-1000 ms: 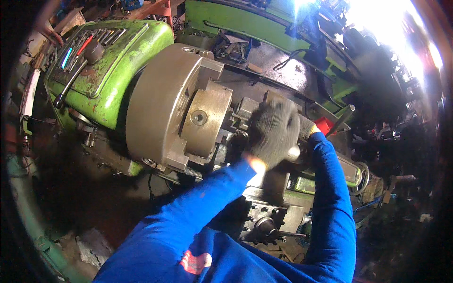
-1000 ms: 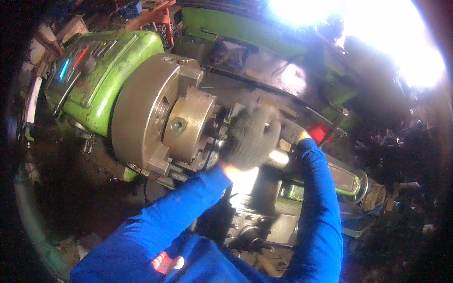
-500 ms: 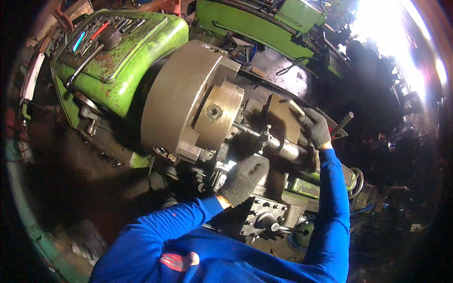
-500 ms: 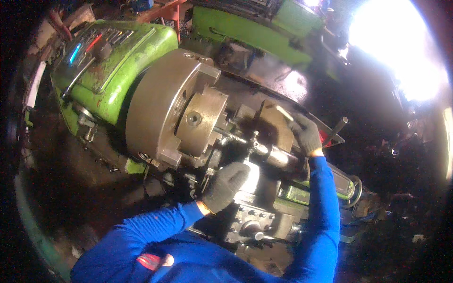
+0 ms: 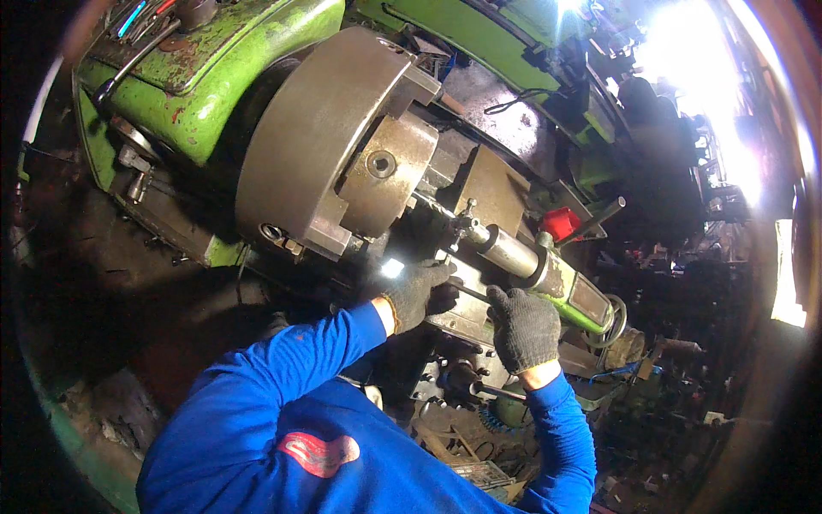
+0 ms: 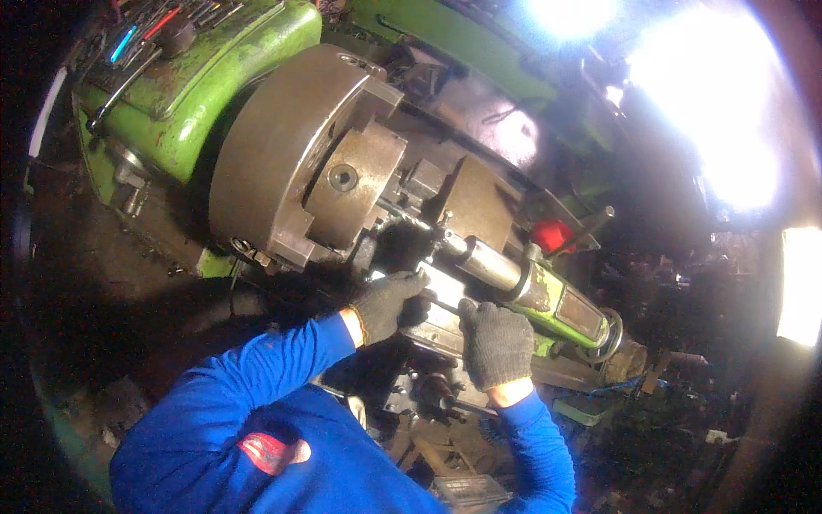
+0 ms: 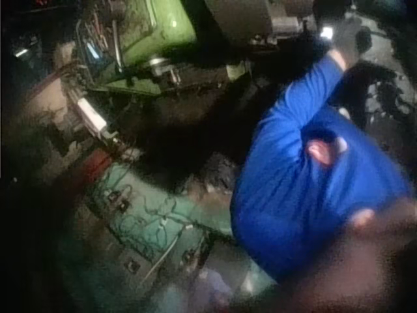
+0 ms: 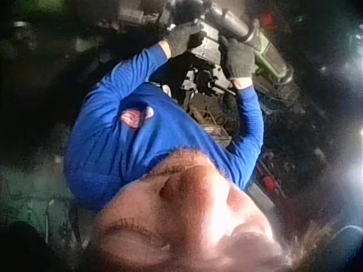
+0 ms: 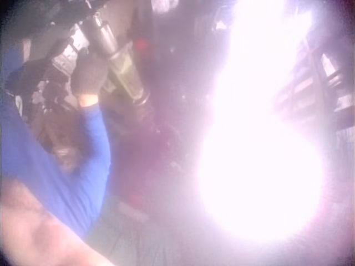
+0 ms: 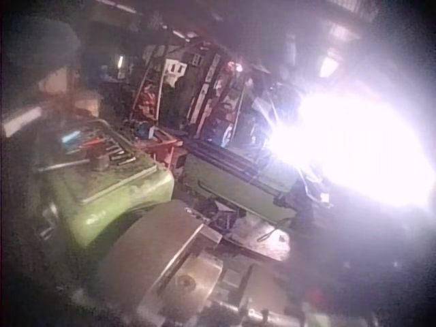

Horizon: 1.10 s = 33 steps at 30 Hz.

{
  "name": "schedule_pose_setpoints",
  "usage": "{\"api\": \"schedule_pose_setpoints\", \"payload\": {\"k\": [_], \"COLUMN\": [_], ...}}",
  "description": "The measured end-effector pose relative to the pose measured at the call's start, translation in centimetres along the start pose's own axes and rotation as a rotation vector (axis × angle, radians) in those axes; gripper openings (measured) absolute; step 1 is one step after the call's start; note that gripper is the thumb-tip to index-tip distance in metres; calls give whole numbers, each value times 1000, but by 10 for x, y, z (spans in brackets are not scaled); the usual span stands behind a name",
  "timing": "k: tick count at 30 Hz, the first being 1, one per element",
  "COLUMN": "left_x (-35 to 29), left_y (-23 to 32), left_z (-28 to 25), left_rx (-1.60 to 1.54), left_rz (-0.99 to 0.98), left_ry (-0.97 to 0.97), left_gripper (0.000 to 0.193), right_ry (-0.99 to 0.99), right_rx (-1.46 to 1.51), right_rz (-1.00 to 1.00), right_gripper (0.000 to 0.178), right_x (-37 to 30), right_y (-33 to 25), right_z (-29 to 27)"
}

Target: The person operates a metal lathe, adjusting the chuck and tool post while the workpiece rotates. They use both hands to manipulate the machine controls and tooling, maintaining close contact with the rotating assembly throughout the clip.

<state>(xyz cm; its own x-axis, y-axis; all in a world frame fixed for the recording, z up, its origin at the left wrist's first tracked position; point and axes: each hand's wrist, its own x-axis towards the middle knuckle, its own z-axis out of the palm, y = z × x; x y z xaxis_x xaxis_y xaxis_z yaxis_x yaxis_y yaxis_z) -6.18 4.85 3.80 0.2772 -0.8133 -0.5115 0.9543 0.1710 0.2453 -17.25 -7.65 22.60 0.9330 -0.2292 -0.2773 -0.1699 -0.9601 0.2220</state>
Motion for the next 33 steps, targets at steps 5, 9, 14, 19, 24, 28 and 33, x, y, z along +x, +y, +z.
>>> {"api": "schedule_pose_setpoints", "payload": {"k": [5, 9, 14, 19, 24, 28, 33], "left_x": [8, 13, 9, 7, 10, 3, 9], "left_y": [13, 10, 10, 10, 12, 14, 12], "left_z": [0, -3, 2, 3, 4, 14, 4], "left_rx": [80, 68, 110, 139, 200, 179, 218], "left_rz": [-47, -15, 26, 60, 69, 66, 94], "left_ry": [38, -4, 16, 12, 61, 90, 76], "left_gripper": [18, 19, 17, 18, 21, 21, 23], "right_ry": [77, 122, 78, 132, 242, 259, 167], "right_rx": [169, 224, 209, 239, 289, 457, 290], "right_rz": [43, 28, 77, 75, 13, 99, 69], "right_gripper": [29, 25, 22, 19, 16, 18, 18], "right_x": [0, 1, -4, -12, -15, -19, -8], "right_y": [0, -6, -4, -6, -3, 6, -6], "right_z": [-2, -10, -9, -9, 3, 15, -4]}}
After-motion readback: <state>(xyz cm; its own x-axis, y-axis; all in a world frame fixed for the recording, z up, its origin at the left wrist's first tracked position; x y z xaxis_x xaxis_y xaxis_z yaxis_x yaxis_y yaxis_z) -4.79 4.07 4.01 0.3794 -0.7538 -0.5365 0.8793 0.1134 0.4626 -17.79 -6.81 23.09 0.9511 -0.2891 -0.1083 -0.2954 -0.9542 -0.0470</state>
